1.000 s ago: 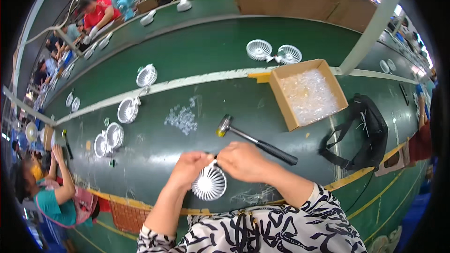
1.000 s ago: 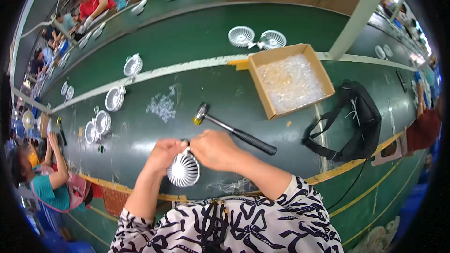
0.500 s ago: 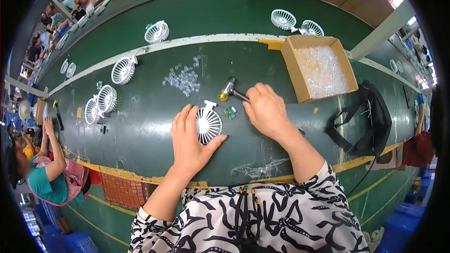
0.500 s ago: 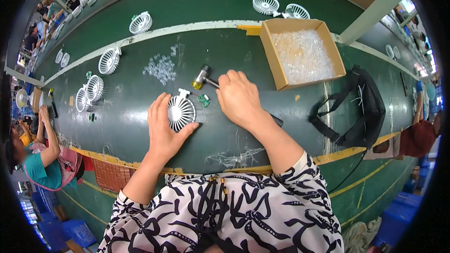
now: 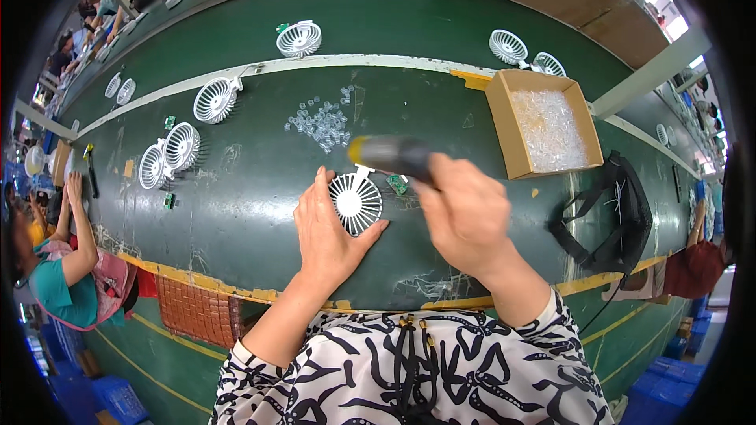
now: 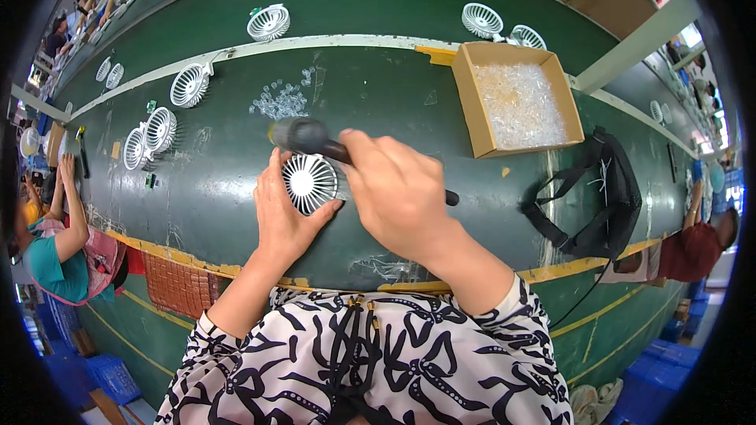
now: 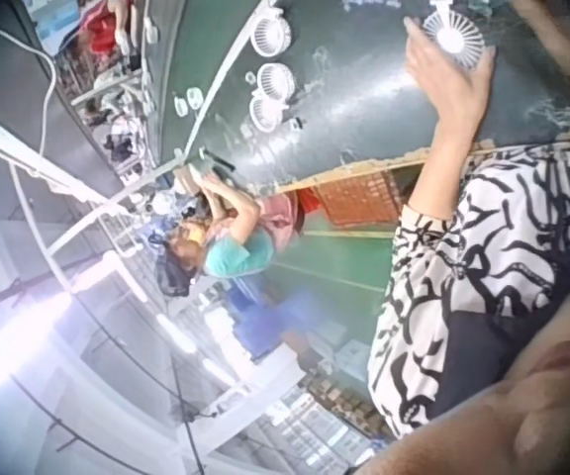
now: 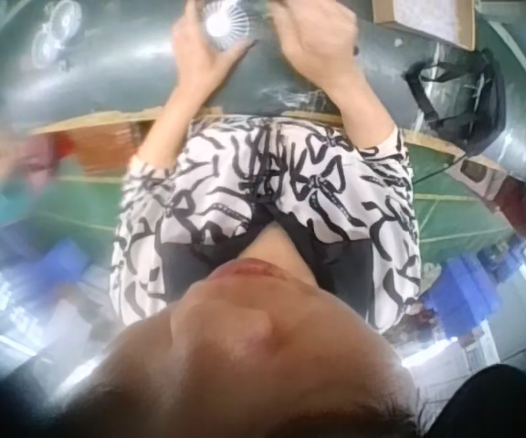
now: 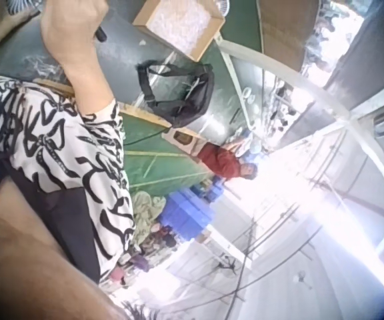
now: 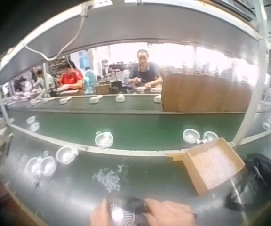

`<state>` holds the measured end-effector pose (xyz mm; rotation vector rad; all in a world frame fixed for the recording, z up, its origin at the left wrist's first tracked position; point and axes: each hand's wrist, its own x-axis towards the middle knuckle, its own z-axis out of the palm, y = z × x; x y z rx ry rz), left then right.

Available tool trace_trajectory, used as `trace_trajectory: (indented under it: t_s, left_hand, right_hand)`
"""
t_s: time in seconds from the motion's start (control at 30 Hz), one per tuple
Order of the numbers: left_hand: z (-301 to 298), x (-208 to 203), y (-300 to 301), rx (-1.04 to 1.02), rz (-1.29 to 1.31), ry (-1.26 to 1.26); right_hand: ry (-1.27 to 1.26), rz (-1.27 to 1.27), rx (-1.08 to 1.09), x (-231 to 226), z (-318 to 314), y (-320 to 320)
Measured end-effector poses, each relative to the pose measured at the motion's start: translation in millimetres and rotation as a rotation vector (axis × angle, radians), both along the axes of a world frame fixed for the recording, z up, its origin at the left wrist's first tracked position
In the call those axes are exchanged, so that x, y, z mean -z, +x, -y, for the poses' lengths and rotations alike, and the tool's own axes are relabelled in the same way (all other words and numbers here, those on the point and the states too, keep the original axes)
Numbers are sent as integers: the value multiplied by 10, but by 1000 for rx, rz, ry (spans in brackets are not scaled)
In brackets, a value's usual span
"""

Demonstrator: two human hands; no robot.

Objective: The person assembles portable fan covers by fitting small circuit components into the plastic grill casings by hand, securing them with a small mallet, and placing the assembled pieces onto the conveyor belt.

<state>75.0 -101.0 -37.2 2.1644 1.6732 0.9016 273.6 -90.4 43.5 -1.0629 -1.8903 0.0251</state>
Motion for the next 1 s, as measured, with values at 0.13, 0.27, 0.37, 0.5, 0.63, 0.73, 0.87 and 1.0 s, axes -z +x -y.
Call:
trace_trajectory:
  t_s: [0.13, 0.27, 0.37, 0.5, 0.63, 0.73, 0.87, 1.0]
  left_hand:
    - [18, -8, -9, -18, -24, -11]
    - [2, -49, 41, 15, -7, -35]
    - [14, -14, -42, 66, 17, -22]
    - [48, -64, -132, 115, 215, -34]
    - [53, -8, -167, 154, 324, -37]
    - [37, 17, -185, 154, 359, -61]
    - [-215, 6, -355, 134, 341, 27]
    - [-761, -225, -203, 1, 284, 159]
  right_hand:
    - [50, -4, -49, 33, 58, 22]
    - [-321, 287, 6, 547, 12, 113]
    - [-377, 300, 64, 560, -94, 112]
    - [-239, 57, -1, 392, -225, 8]
    - [-903, -279, -241, 427, -361, -197]
    - [-933, -424, -300, 674, -427, -311]
    - [-911, -469, -341, 772, -457, -255]
    - [-1127, -638, -591, 867, -602, -81]
